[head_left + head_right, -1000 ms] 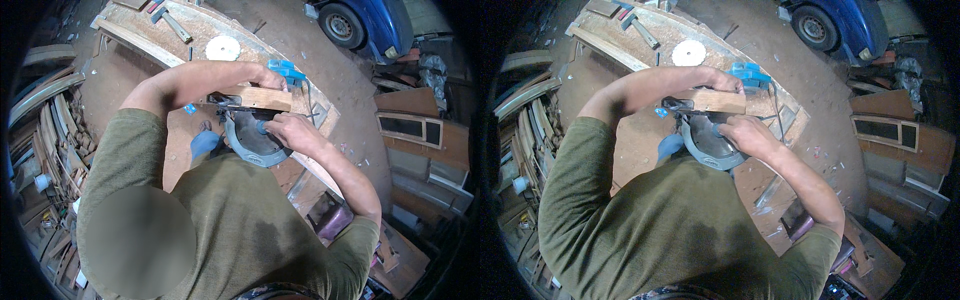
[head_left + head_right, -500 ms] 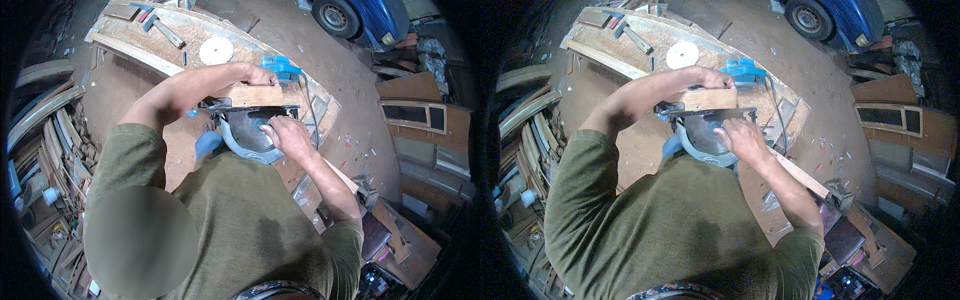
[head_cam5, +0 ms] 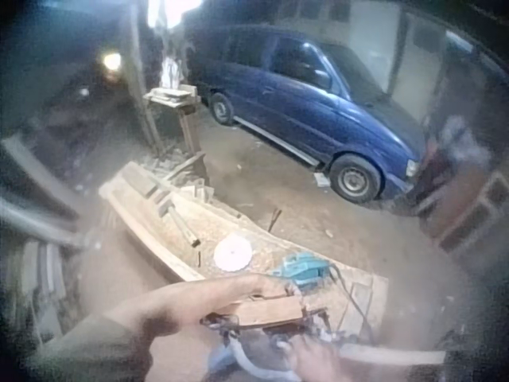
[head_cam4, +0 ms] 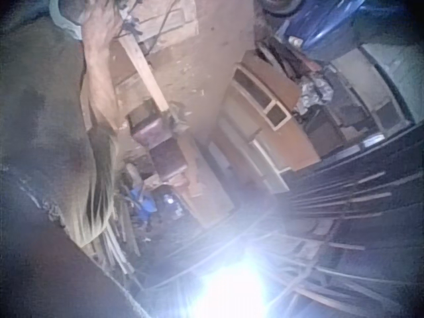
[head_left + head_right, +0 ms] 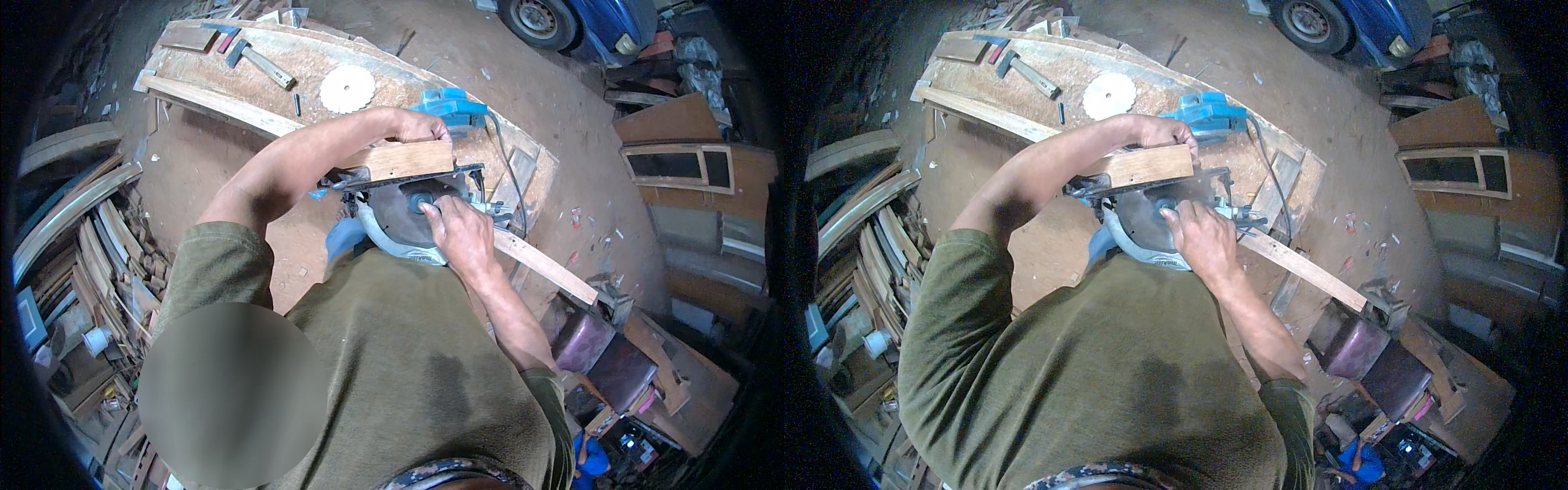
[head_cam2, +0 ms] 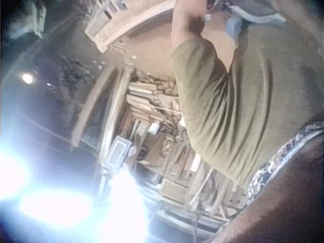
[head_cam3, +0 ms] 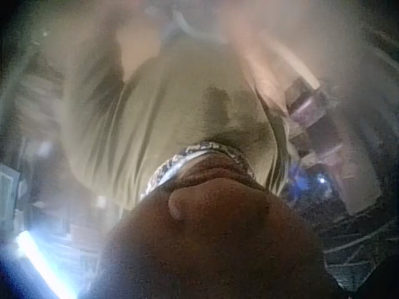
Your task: The person uses a circular saw to cut a long wooden plank on a workbench. They then remove the saw blade using a wrench, place it on the bench, and reinsert it into the saw, securing it with the wrench.
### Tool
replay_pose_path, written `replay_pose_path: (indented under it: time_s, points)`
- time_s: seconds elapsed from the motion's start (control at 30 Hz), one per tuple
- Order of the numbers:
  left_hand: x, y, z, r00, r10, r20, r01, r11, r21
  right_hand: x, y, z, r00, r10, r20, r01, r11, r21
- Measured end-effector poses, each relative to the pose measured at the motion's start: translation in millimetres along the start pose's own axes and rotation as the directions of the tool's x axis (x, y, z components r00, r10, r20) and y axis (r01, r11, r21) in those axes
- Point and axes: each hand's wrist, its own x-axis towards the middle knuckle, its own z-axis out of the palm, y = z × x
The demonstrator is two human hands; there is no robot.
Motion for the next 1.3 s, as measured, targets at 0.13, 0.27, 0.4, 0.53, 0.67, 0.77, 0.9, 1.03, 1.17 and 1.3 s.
replay_pose_path:
  time_s: [0.13, 0.27, 0.4, 0.53, 0.67, 0.77, 0.9, 1.03, 1.17, 1.3]
  points:
    - [-6.5, 27.4, 8.9, 0.999, -0.015, -0.032, 0.015, 1.0, 0.016, -2.7, -6.5, 5.2, 0.995, 0.093, -0.033, -0.093, 0.996, -0.002]
    - [-14.3, 26.2, 7.3, 0.998, 0.037, -0.05, -0.039, 0.998, -0.04, -2.1, -4.9, 9.6, 0.992, 0.093, -0.08, -0.094, 0.996, -0.01]
    - [-14.7, -21.0, -18.7, 0.974, -0.081, -0.211, 0.066, 0.995, -0.079, 12.9, 8.2, -11.0, 0.998, 0.018, 0.063, -0.025, 0.994, 0.107]
    - [-25.3, 48.7, 16.2, 0.917, -0.268, -0.295, 0.272, 0.962, -0.027, 31.2, 31.6, -27.3, 0.959, -0.217, 0.184, 0.196, 0.973, 0.126]
    - [-21.0, 46.3, 9.5, 0.87, -0.424, -0.251, 0.416, 0.905, -0.089, 56.0, 48.0, -27.2, 0.846, -0.498, 0.193, 0.476, 0.867, 0.15]
    - [-19.9, 55.9, 10.6, 0.944, -0.261, -0.202, 0.288, 0.95, 0.119, 61.2, 47.2, -35.0, 0.823, -0.522, 0.227, 0.52, 0.851, 0.073]
    - [-32.5, -5.7, -16.4, 0.998, 0.043, -0.051, -0.038, 0.996, 0.086, 61.8, 53.0, -41.6, 0.879, -0.406, 0.249, 0.407, 0.912, 0.051]
    - [-32.0, 5.9, -0.6, 0.991, -0.082, -0.102, 0.049, 0.956, -0.289, 65.6, 65.9, -41.6, 0.863, -0.448, 0.234, 0.413, 0.892, 0.183]
    - [-39.5, 37.3, 34.6, 0.905, -0.363, -0.221, 0.15, 0.759, -0.633, 63.0, 73.0, -39.9, 0.902, -0.388, 0.19, 0.337, 0.907, 0.251]
    - [-45.1, 26.7, 33.9, 0.934, -0.193, -0.3, 0.036, 0.887, -0.46, 62.7, 65.8, -44.0, 0.925, -0.293, 0.243, 0.26, 0.952, 0.16]
